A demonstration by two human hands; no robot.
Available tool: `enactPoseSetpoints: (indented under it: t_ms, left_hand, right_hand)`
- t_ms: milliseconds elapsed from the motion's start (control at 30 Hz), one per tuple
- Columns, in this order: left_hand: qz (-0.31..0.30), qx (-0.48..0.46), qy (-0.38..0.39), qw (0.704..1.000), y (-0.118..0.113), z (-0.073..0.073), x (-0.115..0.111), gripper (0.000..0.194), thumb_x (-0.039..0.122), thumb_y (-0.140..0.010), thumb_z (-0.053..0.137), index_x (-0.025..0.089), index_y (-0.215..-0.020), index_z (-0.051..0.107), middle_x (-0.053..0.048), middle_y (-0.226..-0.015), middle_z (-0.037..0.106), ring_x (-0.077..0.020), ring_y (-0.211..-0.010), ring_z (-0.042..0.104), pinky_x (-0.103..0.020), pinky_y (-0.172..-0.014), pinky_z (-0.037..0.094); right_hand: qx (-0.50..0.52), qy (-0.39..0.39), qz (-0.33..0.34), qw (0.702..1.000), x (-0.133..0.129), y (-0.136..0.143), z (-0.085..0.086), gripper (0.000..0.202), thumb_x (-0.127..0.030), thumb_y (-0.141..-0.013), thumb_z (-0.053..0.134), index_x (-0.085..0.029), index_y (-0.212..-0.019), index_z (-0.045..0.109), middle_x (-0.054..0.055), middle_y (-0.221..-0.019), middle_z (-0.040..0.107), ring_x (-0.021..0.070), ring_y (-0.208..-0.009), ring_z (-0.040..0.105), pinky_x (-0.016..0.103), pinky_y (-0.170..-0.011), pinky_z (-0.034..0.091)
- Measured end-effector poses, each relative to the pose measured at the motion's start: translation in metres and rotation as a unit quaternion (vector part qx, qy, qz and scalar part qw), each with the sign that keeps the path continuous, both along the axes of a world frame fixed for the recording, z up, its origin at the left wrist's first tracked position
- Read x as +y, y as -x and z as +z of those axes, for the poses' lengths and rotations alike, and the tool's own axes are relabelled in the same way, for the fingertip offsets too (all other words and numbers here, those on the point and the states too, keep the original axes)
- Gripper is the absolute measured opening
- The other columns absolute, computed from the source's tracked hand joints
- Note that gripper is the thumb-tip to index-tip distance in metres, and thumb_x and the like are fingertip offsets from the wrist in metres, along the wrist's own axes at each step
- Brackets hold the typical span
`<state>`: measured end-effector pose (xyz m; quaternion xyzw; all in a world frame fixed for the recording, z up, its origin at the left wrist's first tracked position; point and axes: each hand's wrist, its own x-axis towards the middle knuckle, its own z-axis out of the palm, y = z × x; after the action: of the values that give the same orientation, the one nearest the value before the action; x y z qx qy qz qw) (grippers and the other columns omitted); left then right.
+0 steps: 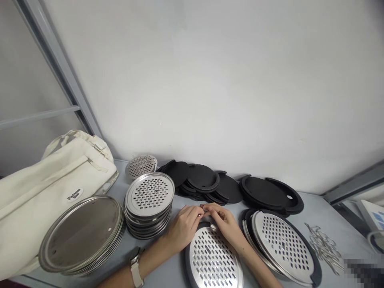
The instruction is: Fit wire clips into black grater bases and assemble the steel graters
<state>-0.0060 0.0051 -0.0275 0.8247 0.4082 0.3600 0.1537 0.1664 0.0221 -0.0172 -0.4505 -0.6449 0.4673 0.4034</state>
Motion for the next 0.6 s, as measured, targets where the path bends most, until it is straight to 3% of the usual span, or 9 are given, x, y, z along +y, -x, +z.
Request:
enactPoseSetpoints:
  t_ms: [267, 467, 600]
  left_hand:
    - [0.002, 0.011, -0.016, 1.000, 0.000, 0.003, 0.000, 0.015, 0.011, -0.092, 0.033, 0.018, -0.089, 0.046, -0.001, -0.086, 0.058, -0.0146, -0.084, 0.055, -0.031, -0.082, 0.042]
    - [0.010, 0.017, -0.012, 1.000, 0.000, 0.001, 0.001, 0.016, 0.013, -0.093, 0.033, 0.019, -0.092, 0.048, -0.001, -0.087, 0.058, -0.0147, -0.086, 0.055, -0.033, -0.085, 0.042]
    - [0.015, 0.019, -0.022, 0.999, 0.000, 0.001, 0.002, 0.017, 0.014, -0.093, 0.033, 0.018, -0.092, 0.049, -0.002, -0.086, 0.059, -0.0151, -0.085, 0.056, -0.033, -0.084, 0.043]
  right_hand:
    - [0.044, 0.103, -0.046, 0.993, -0.003, 0.003, 0.007, 0.044, -0.051, -0.081, 0.048, -0.016, -0.069, 0.071, 0.011, -0.100, 0.066, 0.0232, -0.098, 0.056, 0.034, -0.092, 0.038]
    - [0.076, 0.141, -0.063, 0.985, -0.007, 0.005, 0.013, 0.052, -0.056, -0.080, 0.046, -0.015, -0.055, 0.066, 0.010, -0.081, 0.066, 0.0217, -0.091, 0.057, 0.032, -0.090, 0.038]
    - [0.088, 0.156, -0.077, 0.981, -0.007, 0.004, 0.012, 0.051, -0.054, -0.080, 0.049, -0.017, -0.046, 0.058, 0.004, -0.057, 0.058, 0.0176, -0.076, 0.057, 0.029, -0.083, 0.041]
